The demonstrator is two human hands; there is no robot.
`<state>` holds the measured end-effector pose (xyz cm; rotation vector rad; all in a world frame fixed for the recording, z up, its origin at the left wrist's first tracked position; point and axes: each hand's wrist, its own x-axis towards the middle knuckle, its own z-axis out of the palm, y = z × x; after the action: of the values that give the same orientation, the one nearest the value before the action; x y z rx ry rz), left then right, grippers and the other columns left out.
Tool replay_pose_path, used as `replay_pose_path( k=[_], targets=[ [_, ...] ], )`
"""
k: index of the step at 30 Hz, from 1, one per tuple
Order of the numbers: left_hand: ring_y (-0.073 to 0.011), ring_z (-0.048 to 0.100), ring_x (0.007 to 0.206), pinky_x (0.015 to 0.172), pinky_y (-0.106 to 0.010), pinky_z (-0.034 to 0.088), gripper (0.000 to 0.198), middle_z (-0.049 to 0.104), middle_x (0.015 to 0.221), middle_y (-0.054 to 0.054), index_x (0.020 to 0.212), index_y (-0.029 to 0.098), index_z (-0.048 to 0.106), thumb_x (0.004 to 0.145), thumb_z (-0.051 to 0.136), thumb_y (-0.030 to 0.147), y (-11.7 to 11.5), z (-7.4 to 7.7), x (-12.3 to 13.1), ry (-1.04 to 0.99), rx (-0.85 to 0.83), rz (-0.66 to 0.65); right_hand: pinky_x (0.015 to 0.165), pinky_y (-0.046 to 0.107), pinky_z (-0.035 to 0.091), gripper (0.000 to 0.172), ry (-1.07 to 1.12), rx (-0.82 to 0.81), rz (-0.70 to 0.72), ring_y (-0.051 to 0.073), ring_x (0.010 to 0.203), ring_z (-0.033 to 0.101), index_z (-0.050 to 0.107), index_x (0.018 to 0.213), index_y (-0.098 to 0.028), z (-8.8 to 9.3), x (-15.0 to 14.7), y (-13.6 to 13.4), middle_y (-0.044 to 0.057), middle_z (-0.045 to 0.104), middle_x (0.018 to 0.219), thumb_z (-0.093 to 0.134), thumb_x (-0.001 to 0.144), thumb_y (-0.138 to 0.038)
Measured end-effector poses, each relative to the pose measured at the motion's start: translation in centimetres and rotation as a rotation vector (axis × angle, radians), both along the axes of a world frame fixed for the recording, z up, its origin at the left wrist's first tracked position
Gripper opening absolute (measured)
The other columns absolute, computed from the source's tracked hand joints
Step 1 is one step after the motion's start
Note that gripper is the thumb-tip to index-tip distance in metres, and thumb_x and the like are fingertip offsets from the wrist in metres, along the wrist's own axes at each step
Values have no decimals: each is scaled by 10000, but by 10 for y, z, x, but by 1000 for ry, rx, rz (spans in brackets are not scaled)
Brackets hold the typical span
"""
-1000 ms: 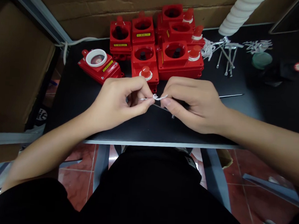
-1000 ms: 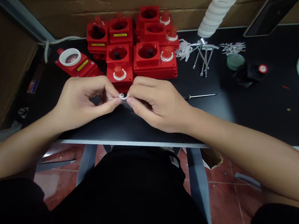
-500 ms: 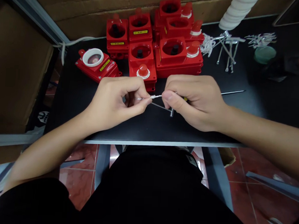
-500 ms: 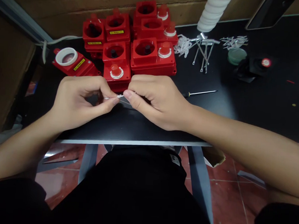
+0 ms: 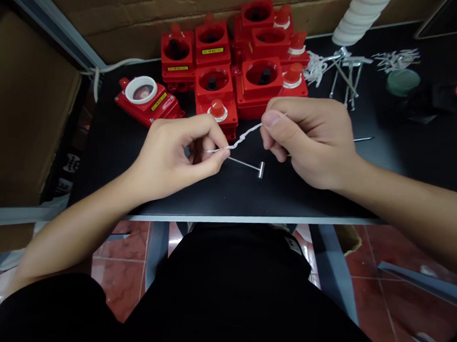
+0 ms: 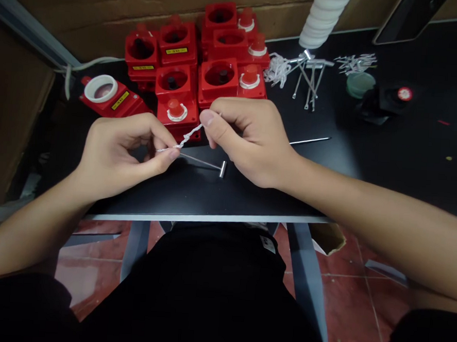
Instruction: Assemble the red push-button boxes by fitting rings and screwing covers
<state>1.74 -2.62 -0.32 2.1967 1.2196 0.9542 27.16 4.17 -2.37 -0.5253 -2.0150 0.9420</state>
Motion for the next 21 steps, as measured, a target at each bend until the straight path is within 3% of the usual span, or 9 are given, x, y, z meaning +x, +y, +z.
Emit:
replay_pose_path(
  k=[7,12,17,21],
  targets=[
    [-95,575,596,573,-265,480,105,669,729,45,943,217,751,1045,774,216,6,1,-3,38,42,-47,630,390,379,678,-15,-20,-72,164,554,473,585,650,-250,5,-1,-4,-9,515,550,596,1152,-706],
    [-125,651,668,627,-294,511,159,737,801,28,973,241,762,1113,756,315,7,5,-8,59,27,8,632,360,385,589,-75,68,-30,143,574,498,608,716,-236,4,3,1,-19,543,598,578,1198,-573],
    [-112,680,699,649,-297,553,220,788,859,24,1024,236,791,1164,734,397,5,11,-12,-54,27,39,648,336,422,266,-392,330,5,153,666,564,727,945,-208,-5,7,2,29,705,901,738,1095,-427],
    [-135,747,780,698,-335,609,138,816,970,6,1061,268,808,1164,735,322,3,14,-13,-131,73,-53,783,381,497,255,-644,564,1,226,821,671,795,1193,-159,-17,4,-3,120,764,1156,726,1100,-387]
  ],
)
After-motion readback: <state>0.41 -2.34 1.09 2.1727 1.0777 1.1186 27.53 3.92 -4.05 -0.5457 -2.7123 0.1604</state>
